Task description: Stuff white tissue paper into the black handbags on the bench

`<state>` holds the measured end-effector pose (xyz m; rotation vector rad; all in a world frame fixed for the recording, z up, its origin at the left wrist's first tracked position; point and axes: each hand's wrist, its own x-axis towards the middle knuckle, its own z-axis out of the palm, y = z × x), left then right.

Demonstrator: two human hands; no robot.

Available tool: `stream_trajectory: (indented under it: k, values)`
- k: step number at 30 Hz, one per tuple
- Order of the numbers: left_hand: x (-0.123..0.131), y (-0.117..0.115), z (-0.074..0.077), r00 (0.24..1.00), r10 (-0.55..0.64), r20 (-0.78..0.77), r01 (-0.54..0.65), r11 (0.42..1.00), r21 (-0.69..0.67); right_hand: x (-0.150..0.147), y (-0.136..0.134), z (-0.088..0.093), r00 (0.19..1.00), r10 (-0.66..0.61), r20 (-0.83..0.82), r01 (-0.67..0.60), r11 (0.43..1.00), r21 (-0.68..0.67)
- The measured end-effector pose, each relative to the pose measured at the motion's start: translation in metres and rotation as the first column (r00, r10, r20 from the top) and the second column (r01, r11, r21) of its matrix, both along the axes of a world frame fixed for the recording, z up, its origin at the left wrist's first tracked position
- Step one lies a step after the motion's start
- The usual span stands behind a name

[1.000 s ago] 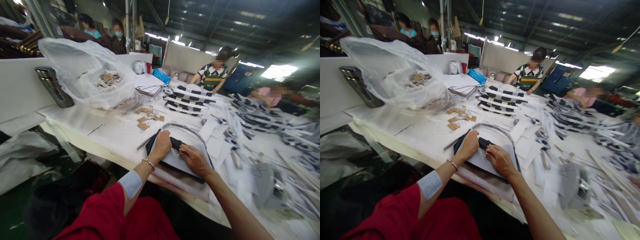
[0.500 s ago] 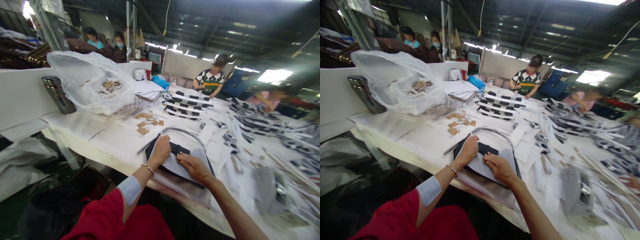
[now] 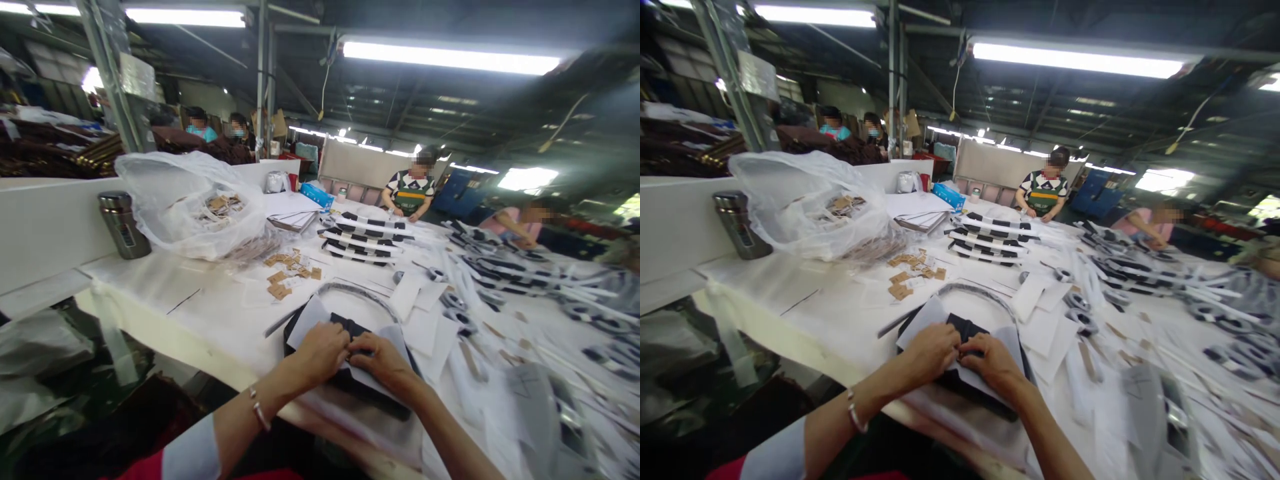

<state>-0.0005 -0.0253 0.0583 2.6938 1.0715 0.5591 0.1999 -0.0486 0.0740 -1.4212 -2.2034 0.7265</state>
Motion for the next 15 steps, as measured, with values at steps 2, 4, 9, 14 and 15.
stream_trajectory:
  k: [2,4,9,14,15]
  values:
    - [-0.004,-0.009,-0.007,0.998,0.005,-0.056,-0.007,1.000,-0.028,0.000,0.000,0.001,0.999,0.041,0.007,-0.041,0.999,0.000]
    - [-0.004,-0.012,-0.013,0.997,0.024,-0.077,-0.027,0.999,-0.037,-0.002,-0.001,0.002,0.998,0.047,0.046,-0.048,0.999,0.021]
    - [0.004,-0.012,-0.019,0.990,0.031,-0.140,-0.027,0.999,0.027,-0.005,0.003,-0.005,0.996,-0.049,0.068,0.045,0.997,0.058]
    - [0.007,-0.016,-0.031,0.998,-0.019,-0.066,0.025,0.995,0.092,-0.004,0.009,-0.008,0.988,-0.088,0.127,0.075,0.991,0.107]
    - [0.006,-0.016,-0.034,0.998,-0.009,-0.055,0.014,0.997,0.081,-0.005,0.010,-0.007,0.986,-0.089,0.141,0.074,0.991,0.109]
